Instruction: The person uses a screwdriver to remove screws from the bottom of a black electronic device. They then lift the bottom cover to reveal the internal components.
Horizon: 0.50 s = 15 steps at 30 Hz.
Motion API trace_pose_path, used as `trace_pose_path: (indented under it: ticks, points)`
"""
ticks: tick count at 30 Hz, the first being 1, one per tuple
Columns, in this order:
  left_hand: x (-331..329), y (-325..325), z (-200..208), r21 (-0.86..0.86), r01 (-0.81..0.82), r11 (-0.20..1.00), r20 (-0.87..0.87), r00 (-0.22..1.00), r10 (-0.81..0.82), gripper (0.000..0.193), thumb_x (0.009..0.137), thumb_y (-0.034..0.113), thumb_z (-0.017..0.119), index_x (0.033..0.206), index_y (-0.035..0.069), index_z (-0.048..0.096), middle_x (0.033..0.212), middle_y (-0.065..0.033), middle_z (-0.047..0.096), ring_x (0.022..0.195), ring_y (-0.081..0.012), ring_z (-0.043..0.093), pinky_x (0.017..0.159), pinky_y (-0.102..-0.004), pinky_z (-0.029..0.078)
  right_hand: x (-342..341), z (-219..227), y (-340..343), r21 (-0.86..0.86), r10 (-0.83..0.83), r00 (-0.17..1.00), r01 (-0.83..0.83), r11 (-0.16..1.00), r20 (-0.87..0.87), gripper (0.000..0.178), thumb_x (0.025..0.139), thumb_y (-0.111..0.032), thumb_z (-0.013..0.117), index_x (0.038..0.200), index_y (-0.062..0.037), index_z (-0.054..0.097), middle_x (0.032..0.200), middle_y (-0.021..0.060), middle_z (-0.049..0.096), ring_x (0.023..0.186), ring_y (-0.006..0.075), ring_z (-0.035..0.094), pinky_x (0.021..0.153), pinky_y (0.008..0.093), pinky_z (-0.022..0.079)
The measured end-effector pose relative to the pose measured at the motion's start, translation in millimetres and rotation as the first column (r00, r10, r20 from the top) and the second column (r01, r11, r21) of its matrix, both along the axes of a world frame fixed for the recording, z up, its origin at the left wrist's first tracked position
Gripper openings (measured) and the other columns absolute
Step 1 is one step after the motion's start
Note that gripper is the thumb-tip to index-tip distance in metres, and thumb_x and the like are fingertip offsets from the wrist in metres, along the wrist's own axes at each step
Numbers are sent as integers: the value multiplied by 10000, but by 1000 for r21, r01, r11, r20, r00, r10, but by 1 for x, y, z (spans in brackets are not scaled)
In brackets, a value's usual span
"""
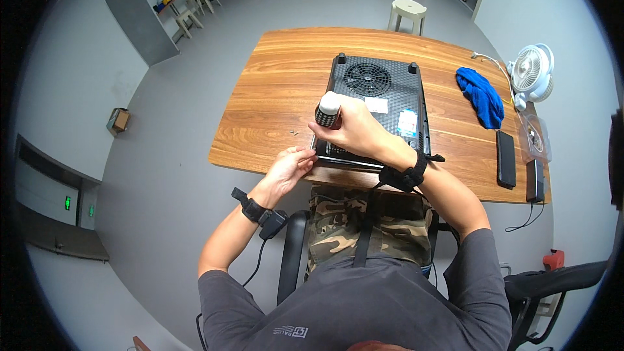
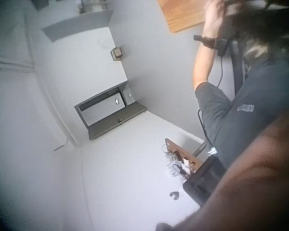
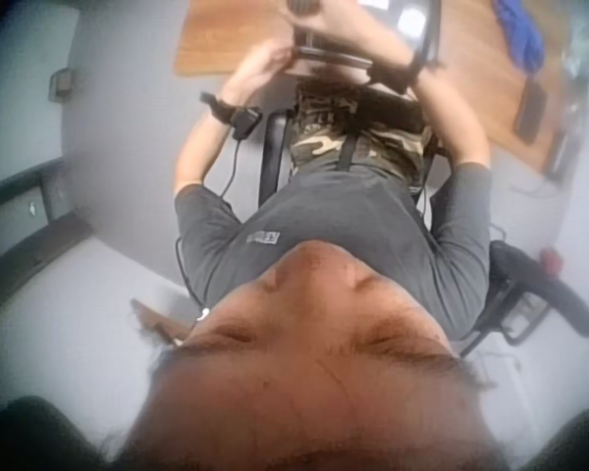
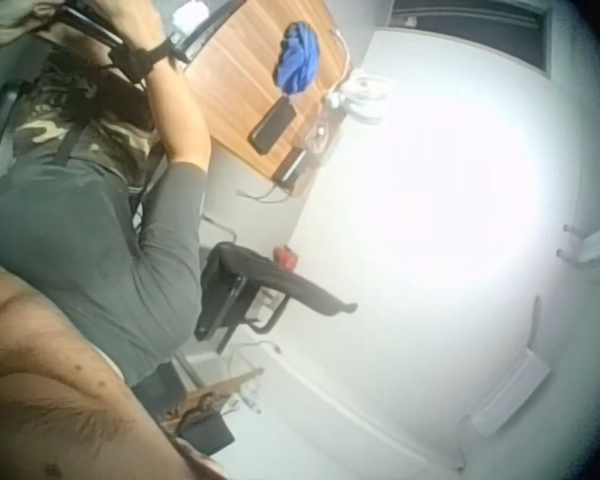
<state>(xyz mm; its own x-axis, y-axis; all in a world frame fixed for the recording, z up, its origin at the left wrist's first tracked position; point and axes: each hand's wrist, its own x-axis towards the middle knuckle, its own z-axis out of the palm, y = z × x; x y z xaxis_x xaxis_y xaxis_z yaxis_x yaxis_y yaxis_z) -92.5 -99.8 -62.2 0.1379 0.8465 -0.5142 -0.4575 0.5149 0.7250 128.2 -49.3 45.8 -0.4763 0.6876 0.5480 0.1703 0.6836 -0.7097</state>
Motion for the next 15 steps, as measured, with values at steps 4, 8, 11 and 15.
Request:
trace_pose_path:
  ticks: [4, 8, 11, 15]
  points:
    - [-2, 3, -1, 6, 32, 999, -11, 999, -32, 146, 962, 26, 720, 1046, 59, 606, 975, -62, 696, 905, -168, 688, 809, -266, 580, 2, 1, 0, 20, -8, 1000, 9, 1000, -19, 267, 886, -214, 823, 887, -20, 640, 743, 95, 645, 659, 199, 629, 613, 339, 519]
    - [-7, 6, -8, 14, 66, 998, 7, 998, -67, 130, 977, 23, 704, 1055, 53, 605, 1005, -67, 697, 912, -165, 692, 841, -263, 595, 2, 0, 0, 28, 2, 1000, -1, 1000, -27, 266, 886, -217, 823, 885, -21, 644, 743, 92, 647, 658, 195, 626, 611, 335, 520]
    - [-7, 6, -10, 15, 78, 997, 11, 997, -78, 115, 990, 26, 692, 1061, 53, 606, 1013, -68, 698, 926, -160, 695, 854, -255, 603, 2, 0, 0, 7, 3, 1000, -3, 1000, -22, 265, 888, -215, 822, 888, -18, 645, 746, 93, 650, 658, 191, 627, 613, 331, 520]
    - [-9, 7, -13, 25, 98, 995, 1, 995, -98, 118, 995, 34, 694, 1068, 57, 604, 1015, -63, 697, 952, -159, 701, 868, -251, 613, 0, -1, 0, -13, 17, 1000, -17, 1000, -13, 265, 893, -214, 820, 899, -14, 647, 753, 94, 658, 663, 184, 634, 620, 329, 524]
